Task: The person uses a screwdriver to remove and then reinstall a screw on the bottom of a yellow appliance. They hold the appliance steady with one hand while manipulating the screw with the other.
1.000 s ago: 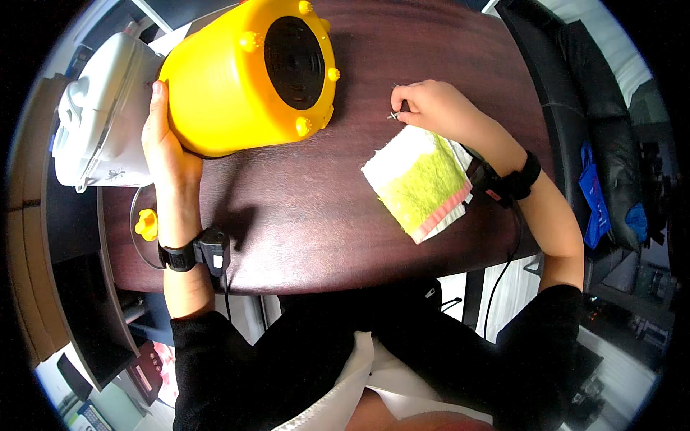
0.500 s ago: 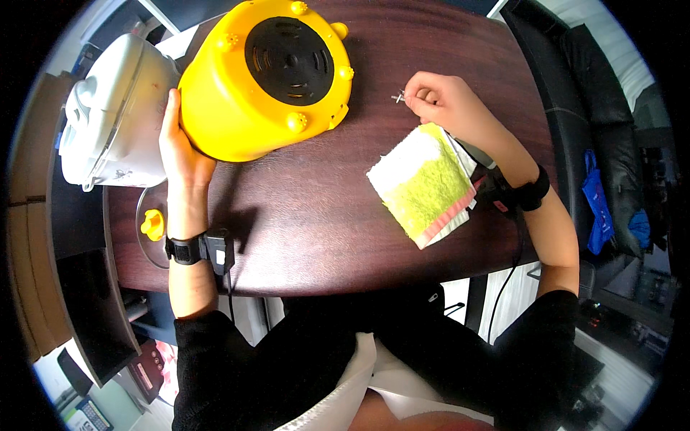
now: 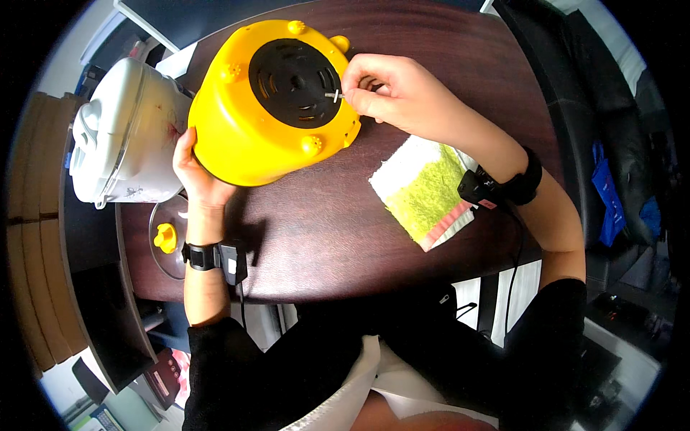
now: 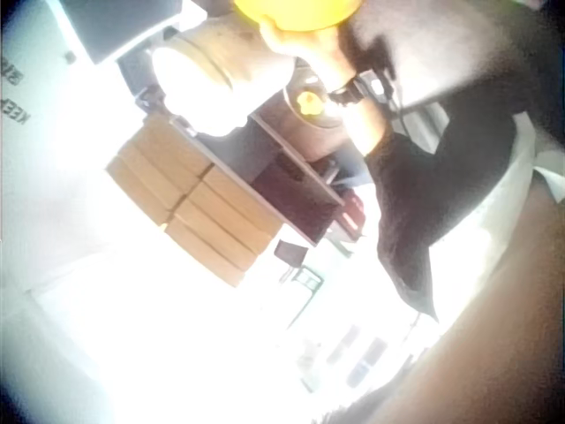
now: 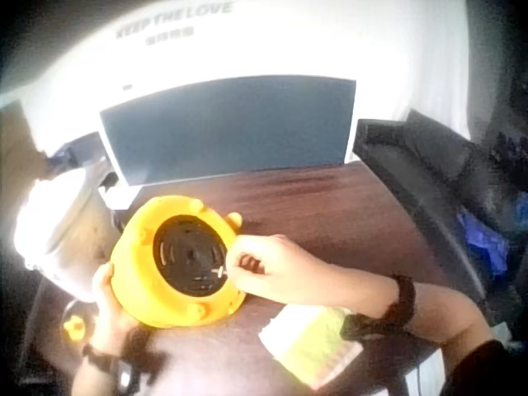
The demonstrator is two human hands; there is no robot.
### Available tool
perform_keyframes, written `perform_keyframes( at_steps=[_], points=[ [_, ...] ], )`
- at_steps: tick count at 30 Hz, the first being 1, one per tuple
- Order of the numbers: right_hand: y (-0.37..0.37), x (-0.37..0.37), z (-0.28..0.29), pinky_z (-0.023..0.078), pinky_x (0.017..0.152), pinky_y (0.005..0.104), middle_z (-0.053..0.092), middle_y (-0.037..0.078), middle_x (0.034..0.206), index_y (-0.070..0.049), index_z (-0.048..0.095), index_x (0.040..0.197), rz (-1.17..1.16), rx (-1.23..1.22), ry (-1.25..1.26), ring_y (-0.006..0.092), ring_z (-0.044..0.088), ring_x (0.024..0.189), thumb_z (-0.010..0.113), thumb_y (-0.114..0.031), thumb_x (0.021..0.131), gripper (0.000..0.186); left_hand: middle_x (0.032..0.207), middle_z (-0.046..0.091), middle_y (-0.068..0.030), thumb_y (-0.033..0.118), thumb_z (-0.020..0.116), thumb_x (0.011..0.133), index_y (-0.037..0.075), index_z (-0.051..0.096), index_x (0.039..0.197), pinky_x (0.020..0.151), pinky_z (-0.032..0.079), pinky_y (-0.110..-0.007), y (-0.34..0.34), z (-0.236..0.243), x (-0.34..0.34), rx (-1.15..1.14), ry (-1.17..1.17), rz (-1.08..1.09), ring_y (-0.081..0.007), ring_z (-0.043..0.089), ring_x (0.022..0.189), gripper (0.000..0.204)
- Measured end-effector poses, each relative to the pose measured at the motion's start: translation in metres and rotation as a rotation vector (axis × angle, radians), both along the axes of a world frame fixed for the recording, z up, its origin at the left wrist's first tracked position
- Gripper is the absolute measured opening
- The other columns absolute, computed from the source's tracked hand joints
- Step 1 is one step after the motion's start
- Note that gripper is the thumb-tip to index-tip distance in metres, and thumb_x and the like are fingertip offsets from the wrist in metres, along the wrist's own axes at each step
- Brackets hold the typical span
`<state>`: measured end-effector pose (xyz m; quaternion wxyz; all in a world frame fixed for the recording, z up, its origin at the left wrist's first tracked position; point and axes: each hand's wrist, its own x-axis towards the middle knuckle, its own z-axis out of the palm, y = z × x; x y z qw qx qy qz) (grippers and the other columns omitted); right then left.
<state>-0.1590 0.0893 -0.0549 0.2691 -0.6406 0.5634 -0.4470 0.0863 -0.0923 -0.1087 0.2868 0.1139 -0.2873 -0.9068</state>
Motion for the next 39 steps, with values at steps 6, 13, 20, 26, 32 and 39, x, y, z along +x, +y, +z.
perform_keyframes(
  at_steps=[6,13,20,26,32,39],
  points=[
    [0.001,0.011,-0.001,0.049,0.069,0.0274,0.063,0.008,0.078,0.000,0.058,0.083,-0.019,-0.031,-0.118,0.0139,0.061,0.074,0.060,-0.007,0.079,0.008,0.120,0.054,-0.0147,0.034,0.055,0.071,0.006,0.049,0.121,0.094,0.041,-0.047,0.003,-0.008,-0.004,0.068,0.162,-0.221,-0.0323,0.052,0.107,0.057],
    [0.015,0.025,-0.002,0.049,0.060,0.0236,0.060,0.007,0.073,-0.002,0.054,0.080,0.086,-0.114,-0.096,0.0135,0.060,0.065,0.063,-0.004,0.075,0.010,0.118,0.056,-0.0136,0.033,0.051,0.073,0.007,0.053,0.118,0.090,0.045,-0.044,0.007,-0.013,-0.006,0.124,0.111,-0.140,-0.0320,0.055,0.104,0.052],
    [0.029,0.029,-0.009,0.045,0.054,0.0274,0.055,0.007,0.068,-0.003,0.048,0.072,0.112,-0.193,-0.067,0.0167,0.056,0.060,0.064,-0.003,0.073,0.016,0.117,0.056,-0.0134,0.033,0.051,0.074,0.007,0.053,0.117,0.089,0.045,-0.044,0.012,-0.024,0.015,0.067,0.058,-0.131,-0.0314,0.055,0.102,0.051],
    [0.033,0.028,-0.013,0.046,0.056,0.0251,0.053,0.006,0.071,-0.003,0.049,0.074,0.128,-0.196,-0.041,0.0162,0.055,0.062,0.063,0.002,0.068,0.015,0.116,0.057,-0.0133,0.033,0.051,0.075,0.007,0.053,0.116,0.088,0.046,-0.043,0.020,-0.023,0.030,0.033,-0.007,-0.111,-0.0308,0.056,0.101,0.049],
    [0.034,0.029,-0.015,0.047,0.057,0.0234,0.053,0.006,0.073,-0.003,0.050,0.074,0.144,-0.247,-0.038,0.0154,0.055,0.065,0.062,0.004,0.066,0.016,0.115,0.057,-0.0132,0.032,0.051,0.075,0.006,0.053,0.116,0.087,0.046,-0.042,0.018,-0.021,0.028,0.006,-0.036,-0.106,-0.0302,0.057,0.100,0.048],
    [0.033,0.029,-0.021,0.047,0.055,0.0224,0.053,0.005,0.071,-0.004,0.050,0.074,0.182,-0.295,-0.118,0.0139,0.055,0.063,0.063,0.004,0.066,0.018,0.114,0.057,-0.0130,0.032,0.051,0.076,0.006,0.054,0.115,0.086,0.047,-0.041,0.017,-0.020,0.025,-0.005,-0.058,-0.106,-0.0296,0.057,0.099,0.047]
  ],
)
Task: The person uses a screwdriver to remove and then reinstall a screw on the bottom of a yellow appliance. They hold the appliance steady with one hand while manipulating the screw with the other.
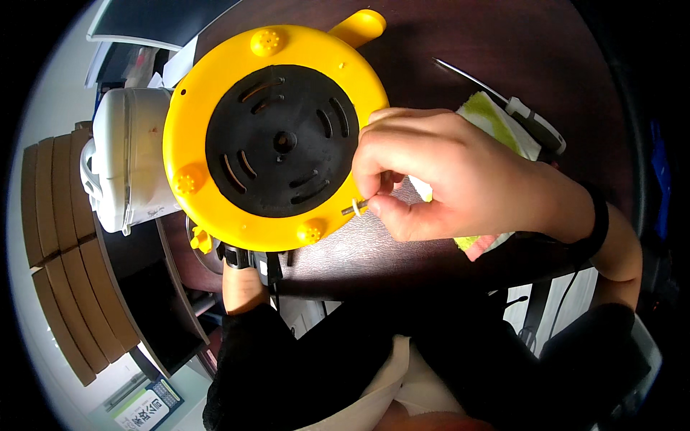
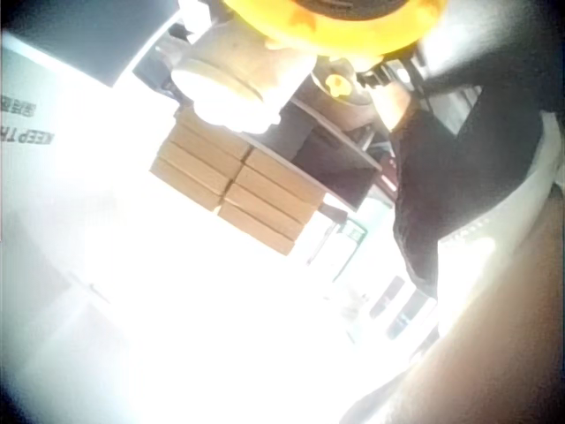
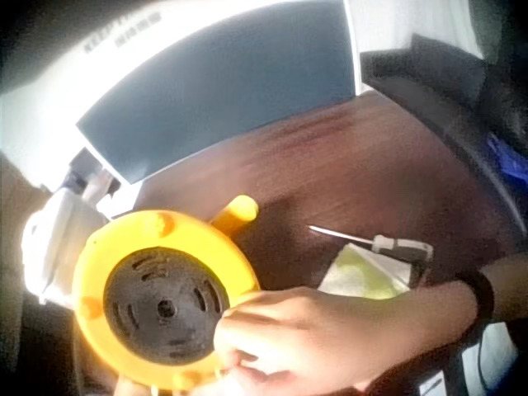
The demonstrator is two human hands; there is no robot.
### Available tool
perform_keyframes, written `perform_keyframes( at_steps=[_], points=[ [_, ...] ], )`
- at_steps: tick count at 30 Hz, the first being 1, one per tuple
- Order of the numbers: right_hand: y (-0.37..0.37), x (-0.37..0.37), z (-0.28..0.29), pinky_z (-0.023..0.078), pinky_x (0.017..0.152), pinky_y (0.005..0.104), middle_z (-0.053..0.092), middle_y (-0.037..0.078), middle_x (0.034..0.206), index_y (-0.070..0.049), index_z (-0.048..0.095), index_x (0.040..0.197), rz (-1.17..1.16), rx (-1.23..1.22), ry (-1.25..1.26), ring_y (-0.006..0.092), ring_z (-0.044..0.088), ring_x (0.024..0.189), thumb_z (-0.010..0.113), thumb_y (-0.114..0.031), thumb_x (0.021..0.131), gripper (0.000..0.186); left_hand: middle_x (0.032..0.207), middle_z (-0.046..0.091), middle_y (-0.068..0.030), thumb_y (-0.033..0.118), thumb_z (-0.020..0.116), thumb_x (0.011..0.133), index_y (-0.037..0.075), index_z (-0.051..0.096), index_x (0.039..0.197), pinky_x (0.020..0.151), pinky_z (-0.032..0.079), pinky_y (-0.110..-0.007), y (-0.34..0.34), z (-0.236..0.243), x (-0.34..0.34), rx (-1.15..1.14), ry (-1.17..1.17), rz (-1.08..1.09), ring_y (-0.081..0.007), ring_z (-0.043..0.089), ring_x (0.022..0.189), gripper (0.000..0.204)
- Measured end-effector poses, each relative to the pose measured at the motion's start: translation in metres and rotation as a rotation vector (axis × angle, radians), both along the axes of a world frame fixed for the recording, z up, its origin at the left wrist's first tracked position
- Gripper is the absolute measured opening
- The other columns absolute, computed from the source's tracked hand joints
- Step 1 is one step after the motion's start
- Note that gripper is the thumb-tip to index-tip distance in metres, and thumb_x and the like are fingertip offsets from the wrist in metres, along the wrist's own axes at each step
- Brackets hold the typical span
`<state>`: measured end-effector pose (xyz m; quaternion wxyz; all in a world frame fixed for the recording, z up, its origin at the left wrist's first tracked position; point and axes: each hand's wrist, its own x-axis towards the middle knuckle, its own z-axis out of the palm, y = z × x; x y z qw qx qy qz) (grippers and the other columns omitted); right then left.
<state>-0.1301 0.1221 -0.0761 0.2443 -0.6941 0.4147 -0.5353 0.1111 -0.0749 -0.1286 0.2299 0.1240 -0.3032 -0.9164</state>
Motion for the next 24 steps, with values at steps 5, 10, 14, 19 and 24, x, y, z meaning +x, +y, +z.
perform_keyframes(
  at_steps=[5,10,14,19,24],
  points=[
    [-0.002,0.002,-0.004,0.046,0.053,0.0213,0.053,0.004,0.071,-0.004,0.050,0.075,0.015,-0.002,-0.025,0.0122,0.055,0.059,0.061,0.003,0.069,0.014,0.113,0.058,-0.0129,0.031,0.051,0.077,0.006,0.054,0.115,0.085,0.047,-0.041,0.000,-0.001,-0.002,-0.001,-0.011,-0.007,-0.0291,0.058,0.098,0.046],
    [-0.009,-0.005,-0.002,0.044,0.051,0.0186,0.055,0.002,0.073,-0.005,0.052,0.078,-0.079,-0.188,-0.068,0.0084,0.053,0.057,0.060,-0.002,0.072,0.011,0.112,0.058,-0.0128,0.031,0.051,0.077,0.005,0.054,0.115,0.084,0.047,-0.040,0.001,0.000,0.000,0.002,-0.017,-0.006,-0.0286,0.058,0.097,0.045],
    [-0.009,-0.012,-0.001,0.042,0.063,0.0174,0.052,0.000,0.079,-0.005,0.051,0.088,-0.149,-0.015,-0.211,0.0042,0.049,0.069,0.053,-0.008,0.083,0.007,0.111,0.059,-0.0128,0.031,0.051,0.078,0.005,0.054,0.114,0.084,0.048,-0.039,0.000,-0.002,-0.001,0.004,-0.016,-0.009,-0.0282,0.058,0.096,0.044],
    [-0.006,-0.014,-0.002,0.042,0.064,0.0175,0.051,0.001,0.080,-0.004,0.051,0.090,-0.142,0.156,-0.336,0.0043,0.049,0.070,0.051,-0.010,0.084,0.008,0.110,0.059,-0.0127,0.030,0.052,0.079,0.005,0.055,0.114,0.083,0.048,-0.039,0.001,-0.003,0.003,0.010,-0.020,-0.001,-0.0278,0.059,0.095,0.043],
    [-0.001,-0.006,-0.004,0.042,0.064,0.0178,0.052,0.000,0.080,-0.004,0.051,0.088,-0.117,0.105,-0.283,0.0043,0.049,0.070,0.053,-0.007,0.081,0.008,0.109,0.059,-0.0126,0.030,0.052,0.079,0.005,0.055,0.113,0.082,0.048,-0.038,0.002,-0.003,0.004,0.015,-0.024,0.001,-0.0273,0.059,0.094,0.042]
  ],
)
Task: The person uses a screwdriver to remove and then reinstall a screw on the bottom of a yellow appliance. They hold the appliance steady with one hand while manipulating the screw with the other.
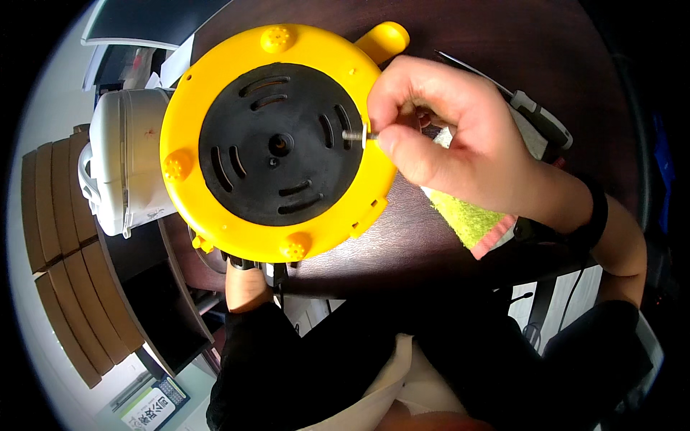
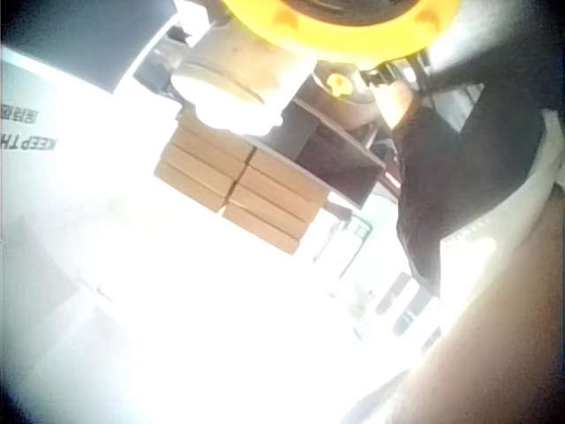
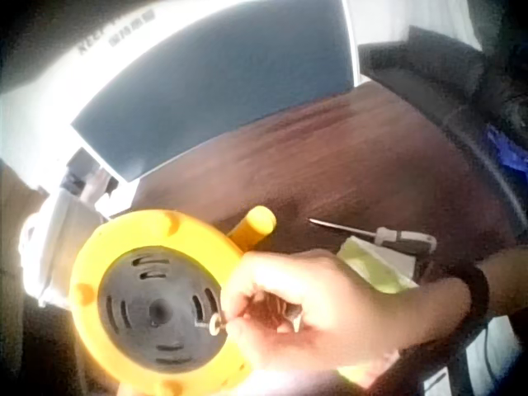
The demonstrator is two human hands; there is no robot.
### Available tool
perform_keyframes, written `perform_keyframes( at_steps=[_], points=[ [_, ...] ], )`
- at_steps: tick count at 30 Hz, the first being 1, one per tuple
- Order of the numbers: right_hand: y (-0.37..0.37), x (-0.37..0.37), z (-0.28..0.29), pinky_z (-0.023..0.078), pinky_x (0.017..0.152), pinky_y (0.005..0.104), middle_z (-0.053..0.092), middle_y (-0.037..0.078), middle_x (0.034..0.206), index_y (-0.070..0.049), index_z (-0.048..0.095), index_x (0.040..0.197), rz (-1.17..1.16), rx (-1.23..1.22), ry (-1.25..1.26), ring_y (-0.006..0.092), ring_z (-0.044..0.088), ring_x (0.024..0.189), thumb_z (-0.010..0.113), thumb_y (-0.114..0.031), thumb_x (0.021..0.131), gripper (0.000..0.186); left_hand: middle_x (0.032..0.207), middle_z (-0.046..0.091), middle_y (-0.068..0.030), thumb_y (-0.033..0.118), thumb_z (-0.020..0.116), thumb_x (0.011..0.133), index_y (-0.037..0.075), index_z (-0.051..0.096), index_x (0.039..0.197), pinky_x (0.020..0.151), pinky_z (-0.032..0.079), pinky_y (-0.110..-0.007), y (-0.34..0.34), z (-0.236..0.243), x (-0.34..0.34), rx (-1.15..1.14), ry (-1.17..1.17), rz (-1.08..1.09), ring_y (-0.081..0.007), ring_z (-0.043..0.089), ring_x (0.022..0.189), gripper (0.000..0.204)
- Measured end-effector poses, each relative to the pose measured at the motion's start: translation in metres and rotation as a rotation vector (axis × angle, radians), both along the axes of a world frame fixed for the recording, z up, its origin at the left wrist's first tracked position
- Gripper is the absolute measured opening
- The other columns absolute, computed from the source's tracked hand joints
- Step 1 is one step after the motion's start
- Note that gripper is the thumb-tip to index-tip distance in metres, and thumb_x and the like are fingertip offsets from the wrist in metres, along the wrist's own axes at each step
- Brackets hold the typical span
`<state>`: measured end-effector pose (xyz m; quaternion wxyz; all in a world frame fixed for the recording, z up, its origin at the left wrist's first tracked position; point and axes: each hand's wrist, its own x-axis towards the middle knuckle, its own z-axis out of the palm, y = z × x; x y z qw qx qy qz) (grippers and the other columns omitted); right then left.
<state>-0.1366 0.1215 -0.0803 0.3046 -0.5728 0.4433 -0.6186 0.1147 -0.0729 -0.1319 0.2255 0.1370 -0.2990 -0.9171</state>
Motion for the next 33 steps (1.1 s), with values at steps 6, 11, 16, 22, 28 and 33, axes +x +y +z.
perform_keyframes(
  at_steps=[6,11,16,22,28,33],
  points=[
    [0.002,0.003,0.000,0.040,0.058,0.0170,0.052,-0.001,0.075,-0.004,0.050,0.085,-0.008,-0.046,0.025,0.0030,0.047,0.062,0.054,-0.004,0.077,0.009,0.108,0.060,-0.0124,0.029,0.052,0.080,0.005,0.055,0.113,0.081,0.049,-0.037,0.001,-0.002,0.000,0.009,-0.002,-0.001,-0.0267,0.060,0.093,0.041],
    [0.002,0.008,0.002,0.037,0.048,0.0161,0.052,0.000,0.068,-0.003,0.050,0.081,-0.060,-0.170,0.116,0.0034,0.045,0.052,0.057,-0.002,0.072,0.011,0.108,0.060,-0.0123,0.029,0.052,0.080,0.004,0.055,0.112,0.080,0.049,-0.037,0.004,-0.001,0.000,0.010,-0.011,-0.001,-0.0263,0.060,0.092,0.041],
    [0.000,0.010,0.004,0.037,0.046,0.0153,0.053,0.000,0.068,-0.004,0.051,0.078,-0.082,-0.220,0.132,0.0034,0.046,0.050,0.057,-0.002,0.071,0.010,0.107,0.061,-0.0122,0.029,0.052,0.081,0.004,0.056,0.112,0.079,0.050,-0.036,0.005,0.001,-0.001,0.004,-0.010,-0.001,-0.0258,0.061,0.091,0.040],
    [0.002,0.013,0.008,0.037,0.046,0.0152,0.053,0.000,0.068,-0.004,0.051,0.079,-0.054,-0.225,0.159,0.0032,0.047,0.050,0.057,-0.003,0.073,0.009,0.106,0.061,-0.0121,0.028,0.052,0.082,0.004,0.056,0.111,0.078,0.050,-0.035,0.001,0.003,-0.008,-0.004,-0.009,-0.009,-0.0252,0.061,0.090,0.039],
    [0.007,0.010,0.011,0.046,0.053,0.0186,0.057,0.002,0.071,-0.004,0.054,0.078,0.001,-0.054,0.053,0.0074,0.057,0.063,0.065,-0.004,0.074,0.012,0.105,0.061,-0.0120,0.028,0.052,0.083,0.003,0.056,0.111,0.077,0.051,-0.034,0.003,0.006,-0.009,-0.015,-0.001,-0.004,-0.0246,0.062,0.089,0.038],
    [0.006,0.011,0.010,0.046,0.054,0.0184,0.057,0.002,0.071,-0.004,0.054,0.079,0.002,-0.087,0.066,0.0068,0.057,0.064,0.065,-0.002,0.073,0.012,0.104,0.062,-0.0119,0.027,0.052,0.083,0.003,0.056,0.110,0.077,0.051,-0.034,0.003,0.011,-0.008,-0.034,0.008,0.016,-0.0242,0.062,0.088,0.037]
  ],
)
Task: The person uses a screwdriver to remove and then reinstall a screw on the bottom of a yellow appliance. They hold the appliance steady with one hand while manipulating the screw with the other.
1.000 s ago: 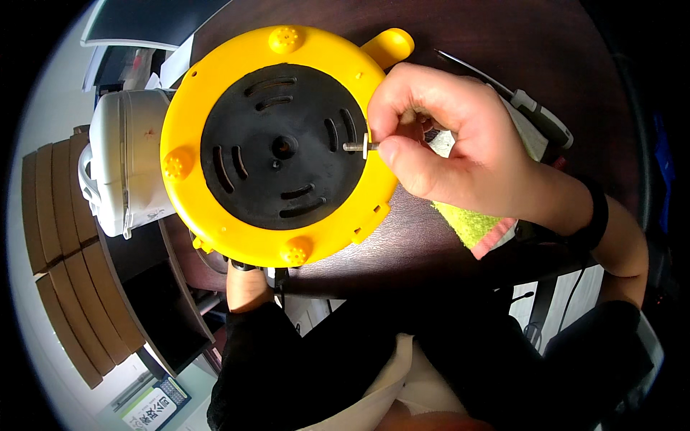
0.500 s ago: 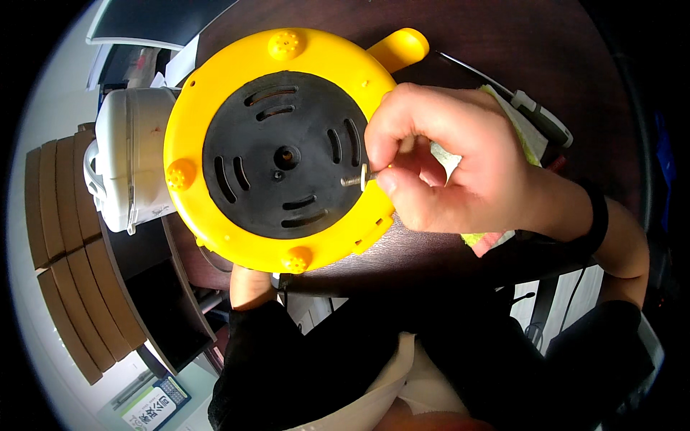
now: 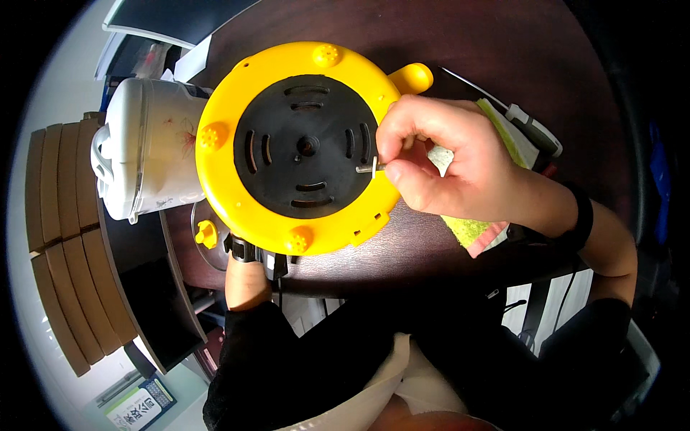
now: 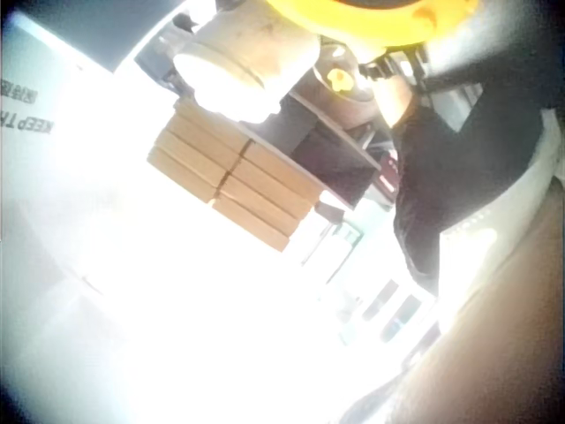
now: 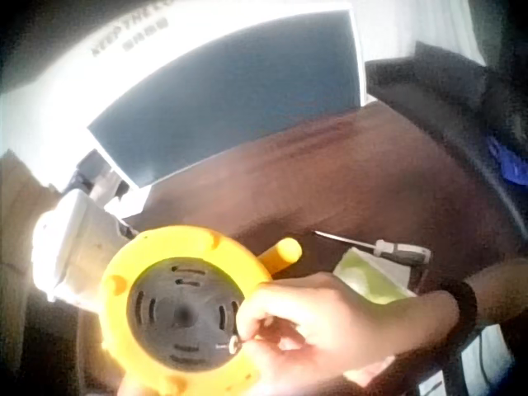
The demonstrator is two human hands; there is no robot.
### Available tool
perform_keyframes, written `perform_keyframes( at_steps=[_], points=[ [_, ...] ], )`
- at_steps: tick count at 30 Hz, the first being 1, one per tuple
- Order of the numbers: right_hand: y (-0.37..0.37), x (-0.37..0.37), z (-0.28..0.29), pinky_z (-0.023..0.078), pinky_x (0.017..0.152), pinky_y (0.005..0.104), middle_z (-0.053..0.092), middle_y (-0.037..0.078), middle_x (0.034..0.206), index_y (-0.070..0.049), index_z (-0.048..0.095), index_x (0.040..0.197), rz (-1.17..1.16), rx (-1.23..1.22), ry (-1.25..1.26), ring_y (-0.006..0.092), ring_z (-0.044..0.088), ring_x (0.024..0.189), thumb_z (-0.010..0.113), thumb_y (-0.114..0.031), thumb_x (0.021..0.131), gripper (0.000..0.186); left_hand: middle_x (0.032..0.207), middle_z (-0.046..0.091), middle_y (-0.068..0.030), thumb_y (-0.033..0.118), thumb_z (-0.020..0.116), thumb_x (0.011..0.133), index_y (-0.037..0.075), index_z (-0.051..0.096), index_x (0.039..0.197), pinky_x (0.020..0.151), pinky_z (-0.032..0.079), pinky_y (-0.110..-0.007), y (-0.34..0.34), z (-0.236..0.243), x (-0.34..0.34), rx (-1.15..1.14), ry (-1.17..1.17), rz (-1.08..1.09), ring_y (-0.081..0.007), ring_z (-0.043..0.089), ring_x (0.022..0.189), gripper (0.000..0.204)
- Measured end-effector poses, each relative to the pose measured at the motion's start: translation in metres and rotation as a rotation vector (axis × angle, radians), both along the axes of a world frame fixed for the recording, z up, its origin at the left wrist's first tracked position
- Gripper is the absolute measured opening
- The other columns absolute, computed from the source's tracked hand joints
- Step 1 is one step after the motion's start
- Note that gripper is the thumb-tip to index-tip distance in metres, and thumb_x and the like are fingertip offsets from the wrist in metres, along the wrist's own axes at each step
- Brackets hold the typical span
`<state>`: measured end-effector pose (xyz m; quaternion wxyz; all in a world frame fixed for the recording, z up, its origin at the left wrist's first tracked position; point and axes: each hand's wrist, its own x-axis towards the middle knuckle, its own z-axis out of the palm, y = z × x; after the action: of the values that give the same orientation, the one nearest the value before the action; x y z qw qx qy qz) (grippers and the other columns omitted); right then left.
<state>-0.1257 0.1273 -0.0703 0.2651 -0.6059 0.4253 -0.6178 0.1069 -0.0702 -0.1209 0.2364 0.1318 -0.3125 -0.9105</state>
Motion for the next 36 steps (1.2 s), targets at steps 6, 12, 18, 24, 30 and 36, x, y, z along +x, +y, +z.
perform_keyframes(
  at_steps=[6,12,18,24,30,36],
  points=[
    [0.012,0.004,0.000,0.046,0.052,0.0182,0.057,0.001,0.070,-0.005,0.053,0.077,-0.009,0.068,0.066,0.0068,0.057,0.061,0.064,-0.001,0.071,0.013,0.103,0.062,-0.0118,0.027,0.052,0.084,0.003,0.057,0.110,0.076,0.051,-0.033,-0.003,0.007,0.005,-0.048,-0.002,0.025,-0.0236,0.062,0.087,0.036],
    [0.016,0.008,-0.004,0.038,0.044,0.0168,0.054,0.002,0.069,-0.004,0.050,0.078,-0.007,-0.008,0.133,0.0054,0.050,0.051,0.059,0.000,0.070,0.013,0.102,0.063,-0.0116,0.027,0.053,0.085,0.003,0.057,0.109,0.075,0.052,-0.032,-0.004,0.013,0.009,-0.086,-0.009,0.045,-0.0230,0.063,0.086,0.035],
    [0.018,0.012,0.000,0.048,0.052,0.0224,0.058,0.003,0.068,-0.006,0.050,0.075,0.021,-0.012,0.190,0.0133,0.061,0.058,0.065,-0.002,0.069,0.017,0.101,0.063,-0.0115,0.026,0.053,0.085,0.002,0.057,0.109,0.074,0.052,-0.032,-0.004,0.015,0.012,-0.106,-0.009,0.046,-0.0225,0.063,0.085,0.034],
    [0.016,0.019,0.002,0.047,0.050,0.0240,0.058,0.003,0.067,-0.007,0.049,0.074,0.008,-0.057,0.274,0.0148,0.060,0.057,0.067,-0.002,0.067,0.019,0.100,0.064,-0.0114,0.026,0.053,0.086,0.002,0.057,0.108,0.073,0.053,-0.031,0.003,0.016,0.017,-0.104,-0.017,0.045,-0.0219,0.064,0.083,0.033],
    [0.009,0.018,0.003,0.045,0.049,0.0236,0.056,0.003,0.064,-0.007,0.050,0.074,-0.006,-0.089,0.271,0.0138,0.058,0.055,0.067,-0.004,0.067,0.019,0.099,0.064,-0.0113,0.025,0.053,0.087,0.002,0.058,0.108,0.072,0.053,-0.030,0.009,0.014,0.018,-0.100,-0.025,0.055,-0.0213,0.064,0.082,0.032],
    [0.007,0.017,0.006,0.044,0.048,0.0235,0.055,0.002,0.063,-0.007,0.050,0.074,-0.007,-0.072,0.269,0.0130,0.056,0.053,0.067,-0.003,0.068,0.018,0.098,0.065,-0.0112,0.025,0.053,0.088,0.002,0.058,0.107,0.071,0.054,-0.029,0.007,0.013,0.005,-0.135,-0.050,0.070,-0.0208,0.065,0.081,0.031]
  ],
)
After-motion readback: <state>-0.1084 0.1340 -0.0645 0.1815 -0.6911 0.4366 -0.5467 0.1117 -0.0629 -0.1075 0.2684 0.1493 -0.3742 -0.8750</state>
